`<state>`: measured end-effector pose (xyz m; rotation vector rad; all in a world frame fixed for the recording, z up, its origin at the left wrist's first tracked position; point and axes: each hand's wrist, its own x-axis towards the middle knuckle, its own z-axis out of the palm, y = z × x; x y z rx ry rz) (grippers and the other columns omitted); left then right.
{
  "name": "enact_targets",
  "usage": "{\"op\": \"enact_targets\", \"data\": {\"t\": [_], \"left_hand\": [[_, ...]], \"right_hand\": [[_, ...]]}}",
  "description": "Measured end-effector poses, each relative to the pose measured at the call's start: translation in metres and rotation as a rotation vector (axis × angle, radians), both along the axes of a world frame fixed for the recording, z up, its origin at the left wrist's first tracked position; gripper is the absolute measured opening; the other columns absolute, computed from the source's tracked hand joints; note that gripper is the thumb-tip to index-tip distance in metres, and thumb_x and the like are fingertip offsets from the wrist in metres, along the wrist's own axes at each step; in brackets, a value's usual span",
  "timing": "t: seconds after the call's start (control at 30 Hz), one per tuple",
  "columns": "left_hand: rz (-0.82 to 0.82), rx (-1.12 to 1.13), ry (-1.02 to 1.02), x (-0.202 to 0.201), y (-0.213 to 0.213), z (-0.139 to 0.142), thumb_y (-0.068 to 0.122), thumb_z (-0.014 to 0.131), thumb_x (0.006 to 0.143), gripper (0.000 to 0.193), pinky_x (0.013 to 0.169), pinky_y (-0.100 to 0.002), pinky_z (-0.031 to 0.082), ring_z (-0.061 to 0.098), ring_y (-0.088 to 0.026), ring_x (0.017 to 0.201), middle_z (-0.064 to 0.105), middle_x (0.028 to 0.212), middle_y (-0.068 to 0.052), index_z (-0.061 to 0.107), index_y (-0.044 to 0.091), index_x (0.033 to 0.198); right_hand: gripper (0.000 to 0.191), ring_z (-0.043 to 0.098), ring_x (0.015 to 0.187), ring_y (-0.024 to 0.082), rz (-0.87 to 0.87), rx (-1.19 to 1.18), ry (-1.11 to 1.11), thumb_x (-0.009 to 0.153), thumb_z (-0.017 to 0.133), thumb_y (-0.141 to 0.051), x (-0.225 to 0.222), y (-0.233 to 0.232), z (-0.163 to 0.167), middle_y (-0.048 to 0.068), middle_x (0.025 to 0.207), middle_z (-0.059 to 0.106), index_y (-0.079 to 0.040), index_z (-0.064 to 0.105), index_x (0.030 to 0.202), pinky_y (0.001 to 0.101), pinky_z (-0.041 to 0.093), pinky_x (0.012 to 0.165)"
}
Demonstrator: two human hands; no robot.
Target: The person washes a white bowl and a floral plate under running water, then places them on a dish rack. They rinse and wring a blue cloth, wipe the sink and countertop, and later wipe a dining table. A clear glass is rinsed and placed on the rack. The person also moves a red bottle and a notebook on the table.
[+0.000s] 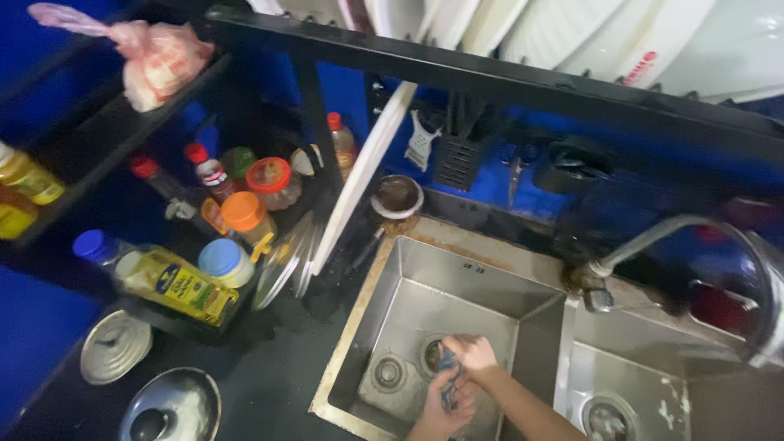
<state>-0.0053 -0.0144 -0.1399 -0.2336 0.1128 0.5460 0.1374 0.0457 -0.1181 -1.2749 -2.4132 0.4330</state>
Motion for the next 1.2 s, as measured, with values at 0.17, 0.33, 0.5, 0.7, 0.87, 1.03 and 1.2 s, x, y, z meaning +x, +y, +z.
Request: {"op": "enact_targets", "data": {"t": [0.17,0.33,0.5,0.7,0.87,1.03,1.2], "left_hand": [[-0.172,-0.100,0.367,-0.013,-0.004,-0.003,0.023,0.067,0.101,0.016,0.051,-0.021,0.035,0.047,-0.009,0.057,0.056,0.081,0.001,0.066,0.010,0.109],[-0.245,0.137,0.642,-0.017,0.000,-0.010,0.030,0.080,0.085,0.020,0.037,-0.026,0.028,0.038,-0.011,0.039,0.042,0.054,0.006,0.064,0.019,0.085],[-0.359,0.216,0.567,-0.033,0.007,-0.007,0.041,0.080,0.091,0.032,0.045,-0.030,0.040,0.049,-0.014,0.050,0.051,0.063,0.002,0.064,0.015,0.099],[-0.641,1.698,1.719,-0.075,0.064,0.050,0.058,0.088,0.068,0.094,0.104,-0.041,0.046,0.056,-0.030,0.124,0.058,0.133,-0.016,0.050,0.011,0.141],[-0.133,1.259,0.922,-0.084,0.105,0.062,0.046,0.073,0.090,0.076,0.115,-0.042,0.042,0.055,-0.034,0.138,0.061,0.143,-0.024,0.053,-0.001,0.147],[0.192,1.518,1.860,-0.051,0.070,0.035,0.019,0.071,0.088,0.068,0.119,-0.047,0.042,0.051,-0.039,0.141,0.056,0.150,-0.022,0.049,0.002,0.150],[0.648,2.386,1.508,-0.039,0.025,0.026,0.019,0.079,0.075,0.096,0.114,-0.075,0.028,0.032,-0.047,0.148,0.023,0.164,-0.027,0.030,0.014,0.157]], "right_hand": [[0.038,0.070,0.084,0.032,-0.089,0.566,-0.050,0.067,0.075,-0.029,0.000,-0.012,-0.001,0.009,0.086,0.064,-0.015,0.060,0.099,0.0443,0.057,0.073],[0.034,0.071,0.087,0.031,-0.131,0.364,-0.057,0.078,0.069,-0.028,0.005,-0.022,0.005,0.011,0.097,0.068,-0.013,0.060,0.107,0.0428,0.058,0.071],[0.040,0.072,0.088,0.034,-0.248,-0.172,-0.167,0.081,0.072,-0.028,-0.005,-0.036,0.006,0.012,0.100,0.073,-0.013,0.061,0.117,0.0463,0.056,0.072],[0.061,0.071,0.103,0.030,-0.451,-0.334,-0.266,0.072,0.078,-0.022,0.008,-0.065,0.012,0.010,0.128,0.067,-0.020,0.062,0.131,0.0431,0.059,0.084],[0.050,0.071,0.104,0.034,-0.685,-0.314,0.074,0.076,0.079,-0.027,0.041,-0.089,0.005,0.015,0.115,0.073,-0.017,0.068,0.124,0.0441,0.057,0.089],[0.040,0.075,0.083,0.027,-0.712,-0.590,0.554,0.076,0.083,-0.023,0.063,-0.100,-0.004,0.014,0.092,0.078,-0.004,0.073,0.110,0.0391,0.058,0.074],[0.037,0.056,0.058,0.013,-0.450,-1.422,1.220,0.082,0.080,-0.021,0.078,-0.117,0.004,0.003,0.072,0.061,-0.002,0.072,0.113,0.0270,0.043,0.048]]}}
